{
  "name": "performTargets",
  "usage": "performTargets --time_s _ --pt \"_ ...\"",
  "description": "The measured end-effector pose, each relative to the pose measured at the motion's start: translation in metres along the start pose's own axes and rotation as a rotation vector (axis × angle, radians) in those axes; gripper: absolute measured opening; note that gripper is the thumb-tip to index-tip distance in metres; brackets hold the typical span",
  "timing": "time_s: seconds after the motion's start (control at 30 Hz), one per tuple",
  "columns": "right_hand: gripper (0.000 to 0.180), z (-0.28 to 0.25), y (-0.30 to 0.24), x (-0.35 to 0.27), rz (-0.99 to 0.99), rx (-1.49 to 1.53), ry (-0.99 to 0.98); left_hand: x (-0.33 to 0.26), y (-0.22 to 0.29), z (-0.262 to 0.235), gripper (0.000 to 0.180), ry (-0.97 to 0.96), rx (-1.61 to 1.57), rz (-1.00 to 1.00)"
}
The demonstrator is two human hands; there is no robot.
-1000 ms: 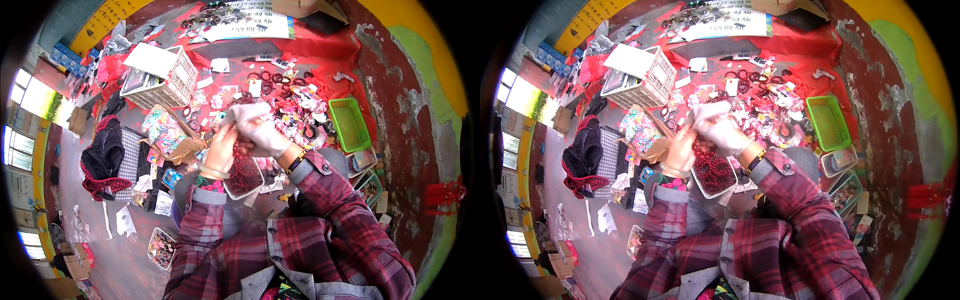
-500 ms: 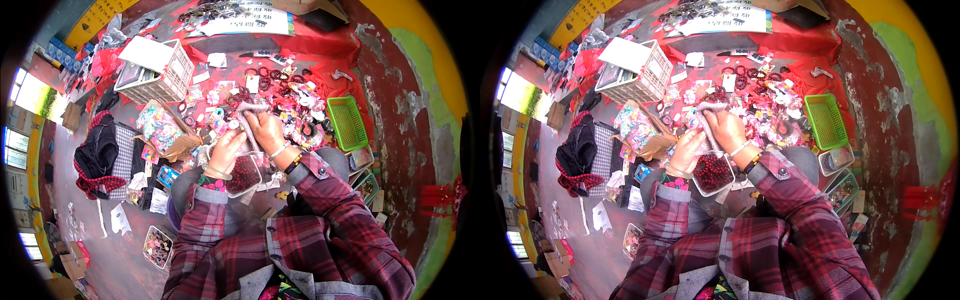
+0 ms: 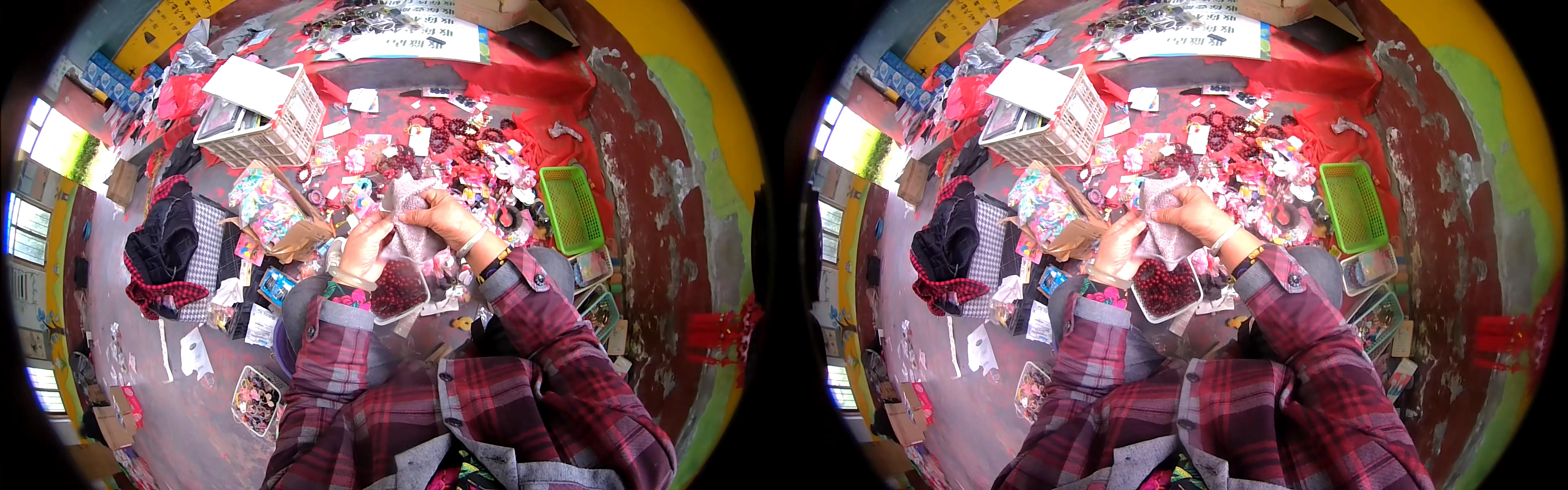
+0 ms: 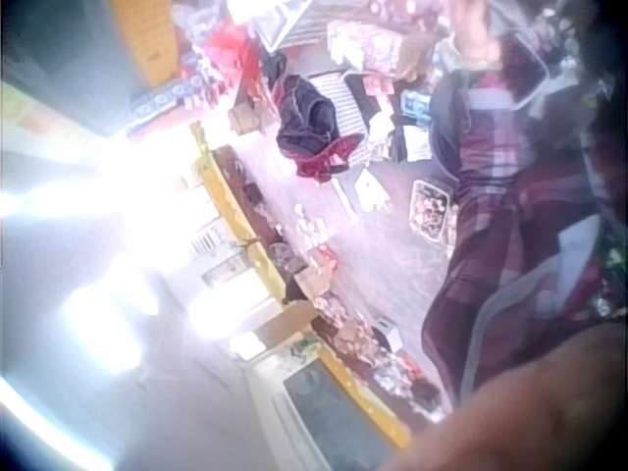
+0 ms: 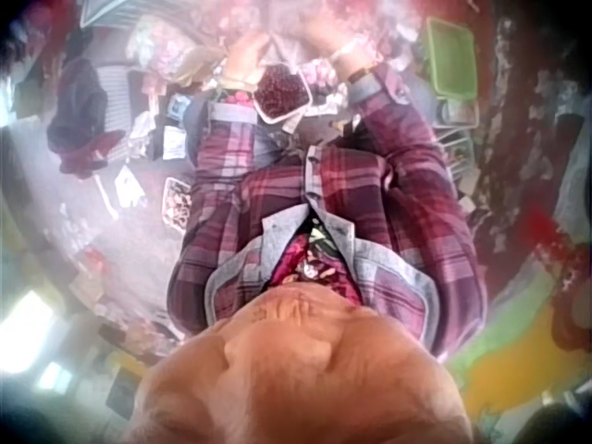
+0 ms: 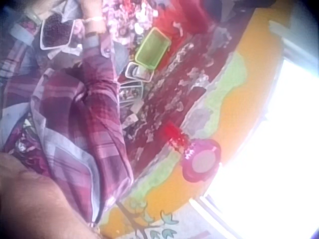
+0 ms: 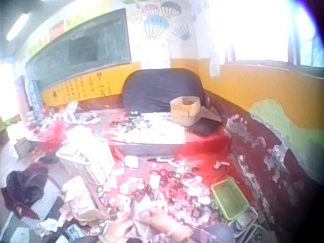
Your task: The person sits on the floor and cleans red beads with a cloth. They pick up a string of beads, wipe it with the cloth, and place it back on the floor among other items.
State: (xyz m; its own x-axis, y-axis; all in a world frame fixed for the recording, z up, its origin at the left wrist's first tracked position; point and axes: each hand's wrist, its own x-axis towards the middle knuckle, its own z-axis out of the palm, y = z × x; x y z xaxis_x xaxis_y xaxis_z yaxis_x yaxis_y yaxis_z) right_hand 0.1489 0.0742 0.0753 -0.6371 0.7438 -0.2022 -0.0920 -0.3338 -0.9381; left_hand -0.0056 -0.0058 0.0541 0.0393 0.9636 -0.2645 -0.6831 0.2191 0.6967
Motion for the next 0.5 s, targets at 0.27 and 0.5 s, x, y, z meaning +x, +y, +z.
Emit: performTargets --time_s 0.27,0.5 --pt "0.025 0.007 0.012 0.005 -0.322 -0.373 0.337 -0.004 -0.001 0.013 0.029 -0.058 -0.121 0.025" --pt "0.029 -0.002 0.025 0.015 -0.19 0.049 0.336 -0.008 0.0 0.025 0.039 -0.225 -0.347 0.099"
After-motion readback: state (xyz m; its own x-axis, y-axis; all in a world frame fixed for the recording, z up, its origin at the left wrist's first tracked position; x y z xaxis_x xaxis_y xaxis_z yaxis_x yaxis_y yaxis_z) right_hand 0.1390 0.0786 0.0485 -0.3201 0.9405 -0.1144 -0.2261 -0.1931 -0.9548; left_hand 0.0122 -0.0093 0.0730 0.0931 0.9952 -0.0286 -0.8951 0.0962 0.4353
